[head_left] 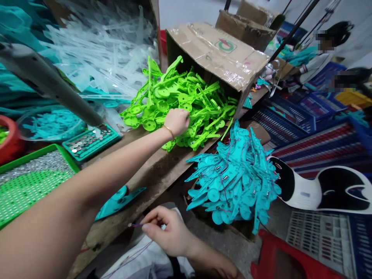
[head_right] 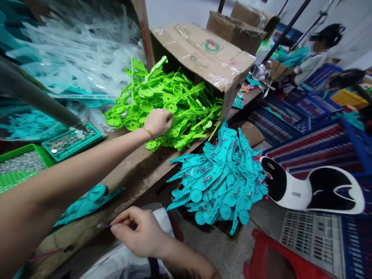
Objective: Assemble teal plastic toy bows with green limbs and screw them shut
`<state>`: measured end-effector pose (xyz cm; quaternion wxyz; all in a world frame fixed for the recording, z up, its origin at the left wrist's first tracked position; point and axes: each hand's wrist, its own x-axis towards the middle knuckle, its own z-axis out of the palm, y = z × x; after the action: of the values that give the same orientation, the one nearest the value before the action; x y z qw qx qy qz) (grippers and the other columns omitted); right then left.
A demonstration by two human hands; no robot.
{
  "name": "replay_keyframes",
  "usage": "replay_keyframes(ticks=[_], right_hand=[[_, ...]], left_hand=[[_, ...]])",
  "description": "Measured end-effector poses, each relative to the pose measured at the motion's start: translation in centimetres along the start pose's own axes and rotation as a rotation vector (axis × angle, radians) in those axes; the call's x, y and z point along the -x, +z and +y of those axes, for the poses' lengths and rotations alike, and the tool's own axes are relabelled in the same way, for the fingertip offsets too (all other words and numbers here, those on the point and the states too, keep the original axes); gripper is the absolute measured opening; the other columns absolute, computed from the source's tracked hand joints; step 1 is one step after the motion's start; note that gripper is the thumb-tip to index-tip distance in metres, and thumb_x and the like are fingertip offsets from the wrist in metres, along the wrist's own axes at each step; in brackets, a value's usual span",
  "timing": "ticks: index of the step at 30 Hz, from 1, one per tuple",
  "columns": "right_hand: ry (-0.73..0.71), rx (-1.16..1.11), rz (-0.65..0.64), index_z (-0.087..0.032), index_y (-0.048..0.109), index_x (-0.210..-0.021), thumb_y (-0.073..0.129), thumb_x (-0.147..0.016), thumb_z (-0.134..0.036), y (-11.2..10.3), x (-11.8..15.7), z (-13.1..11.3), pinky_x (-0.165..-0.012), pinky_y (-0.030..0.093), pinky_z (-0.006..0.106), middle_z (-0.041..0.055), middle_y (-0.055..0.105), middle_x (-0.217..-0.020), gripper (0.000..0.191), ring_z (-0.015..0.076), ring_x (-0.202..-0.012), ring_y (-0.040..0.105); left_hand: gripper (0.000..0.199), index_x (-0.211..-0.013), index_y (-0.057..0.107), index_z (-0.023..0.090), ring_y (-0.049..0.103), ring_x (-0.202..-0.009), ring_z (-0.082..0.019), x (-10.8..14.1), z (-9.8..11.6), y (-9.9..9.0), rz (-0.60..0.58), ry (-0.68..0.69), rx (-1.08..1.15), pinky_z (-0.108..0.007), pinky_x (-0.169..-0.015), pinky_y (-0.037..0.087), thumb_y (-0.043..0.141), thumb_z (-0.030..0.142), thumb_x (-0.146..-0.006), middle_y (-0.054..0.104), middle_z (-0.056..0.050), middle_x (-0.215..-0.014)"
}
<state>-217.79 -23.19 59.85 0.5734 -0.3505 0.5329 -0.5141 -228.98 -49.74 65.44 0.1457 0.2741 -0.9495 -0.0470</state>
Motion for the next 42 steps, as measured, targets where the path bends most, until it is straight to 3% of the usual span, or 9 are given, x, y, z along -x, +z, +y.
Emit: replay_keyframes(ticks=[8,14,17,20,25,32,34,39,42], right_hand=[[0.029,0.041,-0.03,-0.018,0.069,-0.091,0.066,-0.081,-0.036,0.3,-0.4,-0.3,-0.056,0.037,0.02,-0.0038,0.057,-0.069,0.022,0.0082,-0.062,0.051],[0.046,-0.104,-0.072,-0.018,0.065,-0.087,0.069,-0.079,-0.041,0.5,-0.9,-0.1,-0.053,0.039,0.019,-0.0048,0.057,-0.065,0.025,0.0066,-0.057,0.05],[0.129,-0.338,-0.131,-0.018,0.06,-0.087,0.071,-0.076,-0.05,0.9,-1.4,0.4,-0.041,0.034,0.017,-0.0091,0.05,-0.052,0.035,0.0055,-0.042,0.045],[0.192,-0.575,-0.156,-0.02,0.055,-0.086,0.073,-0.075,-0.05,1.6,-1.9,0.3,-0.036,0.034,0.016,-0.0129,0.046,-0.046,0.037,0.0034,-0.033,0.035],[0.242,-0.672,-0.302,-0.022,0.051,-0.091,0.073,-0.078,-0.044,2.1,-2.1,-0.5,-0.039,0.045,0.018,-0.0088,0.064,-0.057,0.034,0.0032,-0.031,0.04],[0.275,-0.635,-0.606,-0.021,0.05,-0.088,0.065,-0.085,-0.047,1.1,-0.5,-1.7,-0.035,0.045,0.02,-0.0021,0.071,-0.065,0.03,0.0102,-0.035,0.056],[0.179,-0.556,-0.491,-0.022,0.052,-0.085,0.065,-0.085,-0.044,1.1,-0.9,-2.0,-0.034,0.044,0.019,-0.0015,0.072,-0.072,0.026,0.0087,-0.035,0.054],[-0.107,0.022,0.22,-0.022,0.064,-0.093,0.067,-0.084,-0.037,1.2,-4.0,-0.8,-0.053,0.054,0.022,0.0069,0.064,-0.124,0.018,0.0064,-0.06,0.062],[-0.098,0.158,0.304,-0.02,0.067,-0.094,0.068,-0.082,-0.041,1.5,-5.5,0.6,-0.062,0.057,0.027,0.0095,0.063,-0.127,0.023,0.0109,-0.072,0.065]], left_hand=[[0.021,-0.103,0.06,0.016,0.063,-0.077,-0.016,1.7,-0.5,-2.4,0.366,-0.131,0.595,-0.032,-0.075,0.054,0.058,0.023,-0.083,0.068,-0.007,-0.097],[0.036,-0.112,0.053,0.024,0.064,-0.08,-0.015,7.8,-2.2,-6.3,0.466,-0.076,0.782,-0.028,-0.065,0.058,0.068,0.028,-0.08,0.063,-0.005,-0.104],[0.03,-0.112,0.056,0.028,0.065,-0.098,-0.019,13.2,-3.2,-8.7,0.424,-0.028,0.723,-0.034,-0.083,0.059,0.067,0.031,-0.084,0.063,-0.005,-0.112],[0.031,-0.119,0.058,0.027,0.059,-0.119,-0.024,19.2,-4.1,-10.0,0.237,0.085,0.578,-0.042,-0.103,0.051,0.06,0.031,-0.089,0.059,-0.008,-0.132],[0.027,-0.116,0.066,0.02,0.057,-0.126,-0.024,27.5,-6.9,-9.3,-0.036,0.179,0.386,-0.035,-0.103,0.049,0.049,0.02,-0.094,0.053,-0.015,-0.141],[0.035,-0.121,0.062,0.016,0.059,-0.121,-0.023,31.9,-9.9,-6.6,-0.042,-0.068,0.431,-0.038,-0.105,0.048,0.059,0.035,-0.091,0.063,-0.013,-0.128],[0.041,-0.124,0.059,0.014,0.06,-0.12,-0.023,31.8,-9.7,-5.8,-0.046,-0.097,0.446,-0.039,-0.105,0.047,0.062,0.035,-0.089,0.065,-0.013,-0.126],[0.047,-0.127,0.057,0.017,0.058,-0.121,-0.023,30.5,-9.4,-4.7,-0.074,-0.196,0.51,-0.039,-0.105,0.045,0.067,0.033,-0.084,0.064,-0.01,-0.129],[0.05,-0.128,0.057,0.017,0.059,-0.121,-0.022,30.3,-9.6,-4.8,-0.095,-0.215,0.573,-0.038,-0.105,0.045,0.069,0.033,-0.082,0.064,-0.01,-0.13]])
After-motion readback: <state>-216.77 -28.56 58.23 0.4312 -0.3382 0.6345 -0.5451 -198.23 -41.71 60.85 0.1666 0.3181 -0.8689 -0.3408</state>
